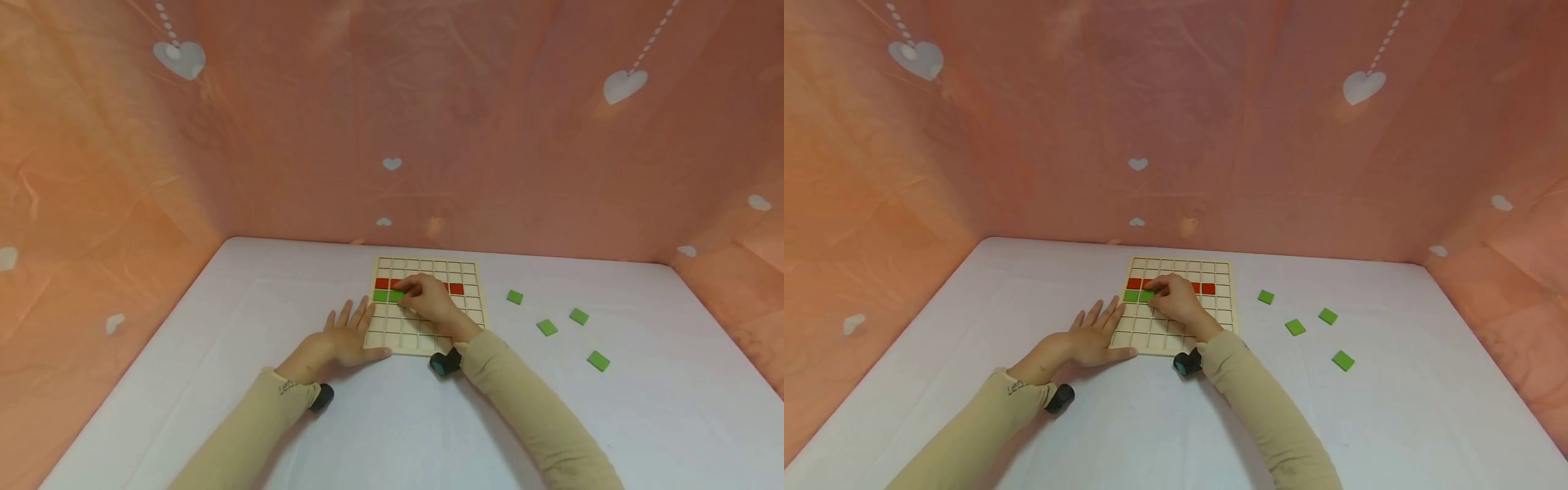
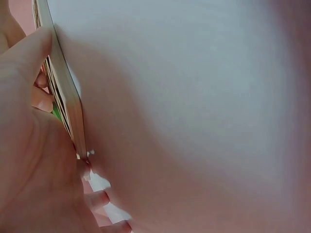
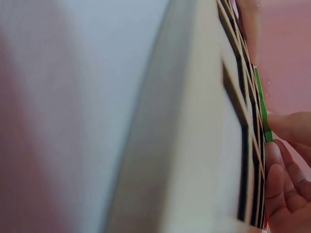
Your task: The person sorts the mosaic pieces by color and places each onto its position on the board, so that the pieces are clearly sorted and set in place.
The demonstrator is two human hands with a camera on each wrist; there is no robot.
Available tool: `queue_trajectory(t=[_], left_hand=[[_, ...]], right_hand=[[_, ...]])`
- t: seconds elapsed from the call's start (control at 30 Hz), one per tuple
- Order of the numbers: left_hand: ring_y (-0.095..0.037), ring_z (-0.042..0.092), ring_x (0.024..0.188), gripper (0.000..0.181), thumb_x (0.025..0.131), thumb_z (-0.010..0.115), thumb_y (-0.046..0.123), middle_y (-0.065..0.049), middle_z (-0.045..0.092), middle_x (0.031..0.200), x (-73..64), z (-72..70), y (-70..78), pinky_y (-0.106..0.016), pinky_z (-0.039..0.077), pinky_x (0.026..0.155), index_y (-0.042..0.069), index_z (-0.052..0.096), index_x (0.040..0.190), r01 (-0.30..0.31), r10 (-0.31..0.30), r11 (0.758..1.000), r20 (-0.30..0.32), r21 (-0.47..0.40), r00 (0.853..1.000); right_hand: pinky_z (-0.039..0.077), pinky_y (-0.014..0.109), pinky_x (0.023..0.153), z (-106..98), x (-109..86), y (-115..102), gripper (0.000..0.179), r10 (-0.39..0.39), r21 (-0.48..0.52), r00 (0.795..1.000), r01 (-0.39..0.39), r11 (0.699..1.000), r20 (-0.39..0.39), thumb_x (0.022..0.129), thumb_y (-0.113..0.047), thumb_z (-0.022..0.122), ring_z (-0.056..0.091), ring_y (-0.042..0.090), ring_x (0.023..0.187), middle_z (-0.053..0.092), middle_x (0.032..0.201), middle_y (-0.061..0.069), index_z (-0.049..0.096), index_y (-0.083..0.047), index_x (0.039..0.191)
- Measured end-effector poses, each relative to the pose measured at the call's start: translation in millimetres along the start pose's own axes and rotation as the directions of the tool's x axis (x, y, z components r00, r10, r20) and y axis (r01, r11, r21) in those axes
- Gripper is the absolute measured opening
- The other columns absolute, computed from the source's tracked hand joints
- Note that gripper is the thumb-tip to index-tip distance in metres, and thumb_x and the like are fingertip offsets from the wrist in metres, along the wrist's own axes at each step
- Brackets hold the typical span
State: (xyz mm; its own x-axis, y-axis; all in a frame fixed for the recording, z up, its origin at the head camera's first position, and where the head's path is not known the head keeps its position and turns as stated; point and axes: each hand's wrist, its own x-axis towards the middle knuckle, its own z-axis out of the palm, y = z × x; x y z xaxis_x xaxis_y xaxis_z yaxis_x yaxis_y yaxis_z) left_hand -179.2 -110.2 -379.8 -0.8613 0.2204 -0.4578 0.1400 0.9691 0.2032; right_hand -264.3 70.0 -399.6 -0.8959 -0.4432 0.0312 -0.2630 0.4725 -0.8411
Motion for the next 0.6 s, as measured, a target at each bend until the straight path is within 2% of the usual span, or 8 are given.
queue_trajectory(t=[0.13,0.37,0.5,0.6], left_hand=[[-0.037,-0.008,0.148,0.093,0.094,0.042,0.062,-0.013,-0.010,0.161,0.6,0.5,-0.6,-0.056,0.002,0.117,0.004,0.000,0.154,-0.001,0.001,1.000,-0.005,0.002,1.000],[-0.036,-0.008,0.148,0.094,0.094,0.042,0.062,-0.012,-0.010,0.162,2.2,3.5,-2.1,-0.056,0.001,0.117,0.004,-0.001,0.154,-0.006,0.006,1.000,-0.016,0.000,1.000],[-0.036,-0.008,0.148,0.094,0.094,0.042,0.061,-0.012,-0.011,0.161,1.3,2.5,-1.5,-0.056,0.001,0.118,0.004,-0.001,0.154,-0.003,0.003,1.000,-0.012,0.002,1.000],[-0.036,-0.008,0.148,0.093,0.094,0.042,0.061,-0.012,-0.011,0.161,0.0,1.0,-1.0,-0.055,0.000,0.118,0.004,-0.001,0.154,-0.002,0.002,1.000,-0.007,-0.003,1.000]], right_hand=[[0.052,0.030,0.080,-0.1,-0.7,0.3,0.028,-0.003,0.013,1.000,0.003,1.000,0.008,0.087,-0.008,0.069,0.064,0.019,0.091,0.069,0.105,0.010,0.069,-0.006,0.115],[0.051,0.038,0.090,-4.6,-4.1,2.2,0.029,-0.039,0.026,0.998,0.038,0.999,0.042,0.089,-0.007,0.066,0.061,0.026,0.105,0.065,0.118,0.012,0.067,-0.004,0.118],[0.051,0.036,0.089,-9.0,-5.0,3.9,0.029,-0.068,0.054,0.997,0.066,0.996,0.036,0.089,-0.006,0.066,0.063,0.026,0.102,0.067,0.117,0.014,0.067,-0.002,0.118],[0.051,0.033,0.087,-13.8,-5.4,6.0,0.030,-0.057,0.092,0.998,0.054,0.994,0.028,0.089,-0.008,0.067,0.063,0.024,0.100,0.067,0.114,0.015,0.066,-0.002,0.118]])
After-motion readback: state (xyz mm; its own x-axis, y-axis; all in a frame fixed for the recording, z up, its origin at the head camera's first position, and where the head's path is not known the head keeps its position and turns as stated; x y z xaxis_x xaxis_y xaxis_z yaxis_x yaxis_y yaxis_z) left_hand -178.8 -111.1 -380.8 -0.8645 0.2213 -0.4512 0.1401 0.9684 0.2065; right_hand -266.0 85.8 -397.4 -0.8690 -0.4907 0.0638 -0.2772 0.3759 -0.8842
